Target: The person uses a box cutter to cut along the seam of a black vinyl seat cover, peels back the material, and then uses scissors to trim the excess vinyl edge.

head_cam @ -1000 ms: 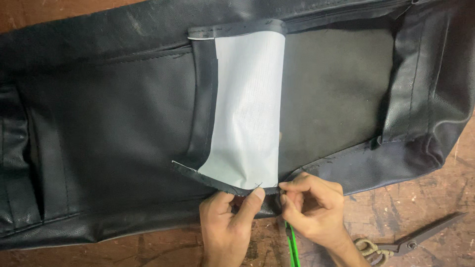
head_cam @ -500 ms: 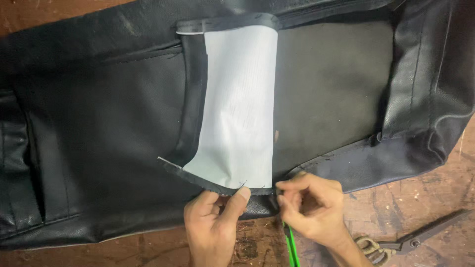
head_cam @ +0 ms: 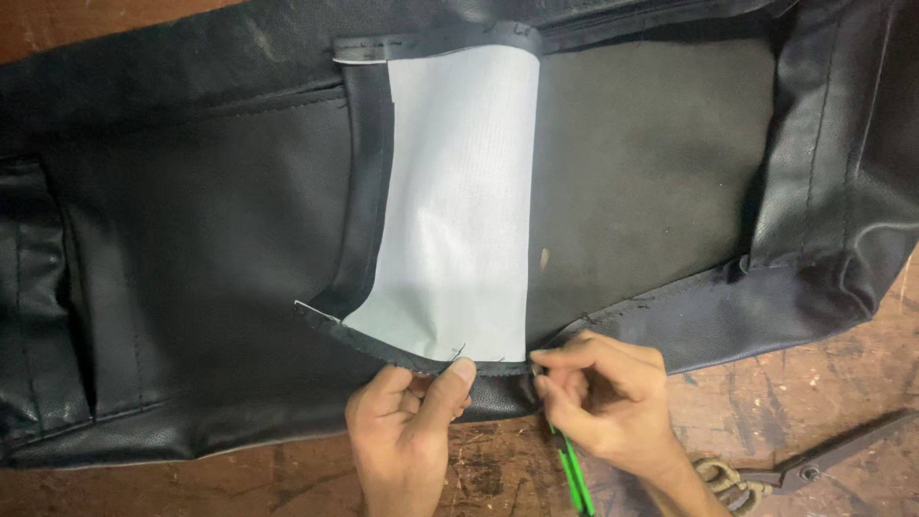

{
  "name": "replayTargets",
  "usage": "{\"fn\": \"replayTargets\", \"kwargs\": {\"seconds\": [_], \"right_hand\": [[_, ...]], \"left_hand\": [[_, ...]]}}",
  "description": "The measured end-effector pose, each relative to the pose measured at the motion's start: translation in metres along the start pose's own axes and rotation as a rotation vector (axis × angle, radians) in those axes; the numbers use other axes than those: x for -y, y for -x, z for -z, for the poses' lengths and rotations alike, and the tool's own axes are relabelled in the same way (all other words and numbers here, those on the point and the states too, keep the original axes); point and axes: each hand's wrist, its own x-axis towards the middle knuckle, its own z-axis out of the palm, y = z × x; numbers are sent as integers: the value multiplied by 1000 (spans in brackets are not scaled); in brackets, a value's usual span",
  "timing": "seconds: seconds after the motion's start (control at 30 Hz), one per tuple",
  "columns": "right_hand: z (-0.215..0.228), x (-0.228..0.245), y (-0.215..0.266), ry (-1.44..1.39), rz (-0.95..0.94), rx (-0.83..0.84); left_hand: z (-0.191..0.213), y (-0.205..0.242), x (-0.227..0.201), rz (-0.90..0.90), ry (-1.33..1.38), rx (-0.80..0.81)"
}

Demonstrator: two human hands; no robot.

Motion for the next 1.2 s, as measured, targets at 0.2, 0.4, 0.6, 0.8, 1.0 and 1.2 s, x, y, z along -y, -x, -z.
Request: {"fn": "replayTargets", "kwargs": {"seconds": [0.2,0.4,0.6,0.8,1.0,1.2], "right_hand": [[5,3,-5,-43,97,35],[1,1,-3,50,98,31],[7,-5,-1,-131,98,38],[7,-13,3,-170,53,12],[11,-29,8,-235,-7,-101],[3,-33,8,-296,31,-173]], "left_hand": [[4,2,-5,-49,-112,-58],[3,3,-6,-46,-102,-55],[18,2,-1,-71,-105,-88],[6,-3,19,-179,23,-10],[-7,-9,30,-511,-227,44],[-17,-6,41,-738,-344,-61]]}}
